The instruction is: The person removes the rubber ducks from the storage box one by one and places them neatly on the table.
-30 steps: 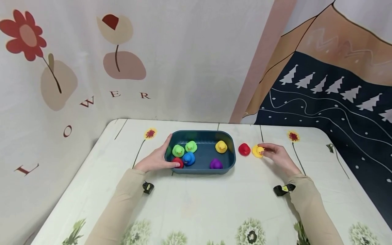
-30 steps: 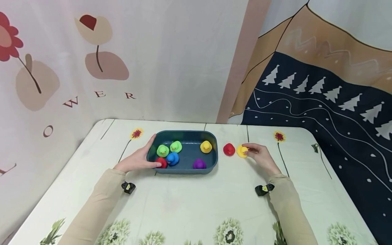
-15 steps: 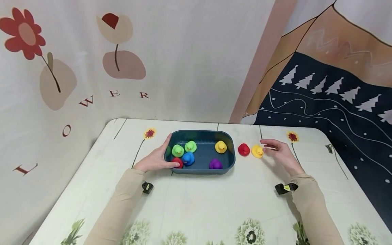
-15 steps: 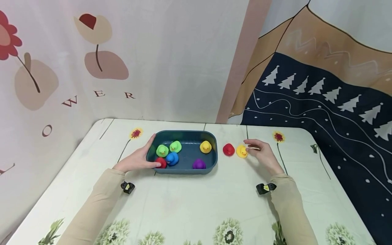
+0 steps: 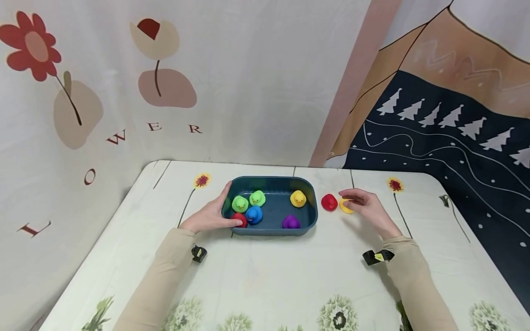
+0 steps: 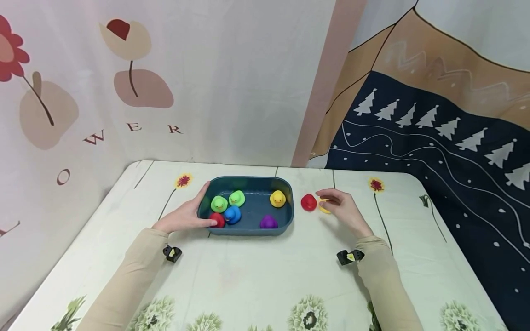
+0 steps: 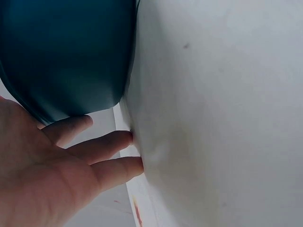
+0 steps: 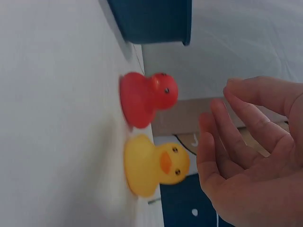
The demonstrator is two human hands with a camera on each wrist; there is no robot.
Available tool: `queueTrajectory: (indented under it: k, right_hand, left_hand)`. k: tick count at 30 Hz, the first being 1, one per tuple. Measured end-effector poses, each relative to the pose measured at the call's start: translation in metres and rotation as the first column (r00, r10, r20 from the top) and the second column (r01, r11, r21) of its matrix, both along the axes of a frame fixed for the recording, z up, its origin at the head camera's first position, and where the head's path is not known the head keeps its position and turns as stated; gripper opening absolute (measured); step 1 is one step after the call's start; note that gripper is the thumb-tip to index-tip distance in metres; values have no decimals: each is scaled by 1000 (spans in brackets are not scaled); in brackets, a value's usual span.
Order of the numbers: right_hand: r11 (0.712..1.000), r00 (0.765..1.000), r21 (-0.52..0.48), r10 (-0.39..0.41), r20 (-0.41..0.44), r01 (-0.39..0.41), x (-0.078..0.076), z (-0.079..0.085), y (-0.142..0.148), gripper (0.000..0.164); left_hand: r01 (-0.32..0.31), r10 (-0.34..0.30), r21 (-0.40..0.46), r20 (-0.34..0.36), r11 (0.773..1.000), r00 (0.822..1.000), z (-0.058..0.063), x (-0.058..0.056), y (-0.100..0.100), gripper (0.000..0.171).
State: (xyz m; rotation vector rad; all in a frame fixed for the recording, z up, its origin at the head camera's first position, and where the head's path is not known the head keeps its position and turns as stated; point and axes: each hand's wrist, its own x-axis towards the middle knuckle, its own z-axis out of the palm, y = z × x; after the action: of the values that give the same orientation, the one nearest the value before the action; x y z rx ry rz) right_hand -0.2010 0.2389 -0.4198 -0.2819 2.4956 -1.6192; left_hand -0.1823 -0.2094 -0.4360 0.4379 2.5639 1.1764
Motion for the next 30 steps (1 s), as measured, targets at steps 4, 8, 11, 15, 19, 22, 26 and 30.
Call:
queueTrajectory:
  k: [4,8,11,15,19,22,26,30]
  right_hand:
    - [998,999,-42,41,-23,-42,0,-5,-11,32]
    - [994,996,-57,86,-33,-88,-1,-7,-21,31]
    - [993,993,-43,111,-33,-113,-1,-5,-28,30]
    - [988,988,-42,146,-56,-148,0,2,-38,29]
    - [980,978,-40,194,-75,-197,1,5,-48,28]
    - [971,968,-26,237,-80,-240,2,6,-55,27]
    - [960,956,-21,275,-100,-278,5,7,-65,26]
    - [959,950,30,283,-131,-282,9,8,-74,23]
  left_hand:
    - [6,-6,-1,-3,1000,1000,-1,-1,0,117]
    - [9,-9,1,0,1000,1000,-1,-1,0,117]
    - [6,-6,2,1,1000,1000,0,-1,0,116]
    - [5,-5,-2,3,1000,1000,0,-1,1,116]
    - [6,-6,-3,-2,1000,1000,0,-2,0,116]
    - [5,-5,-5,-4,1000,1000,0,-2,0,116]
    - [1,-1,-6,0,1000,1000,0,-1,0,116]
    - [0,0,-4,2,1000,1000,0,-1,0,116]
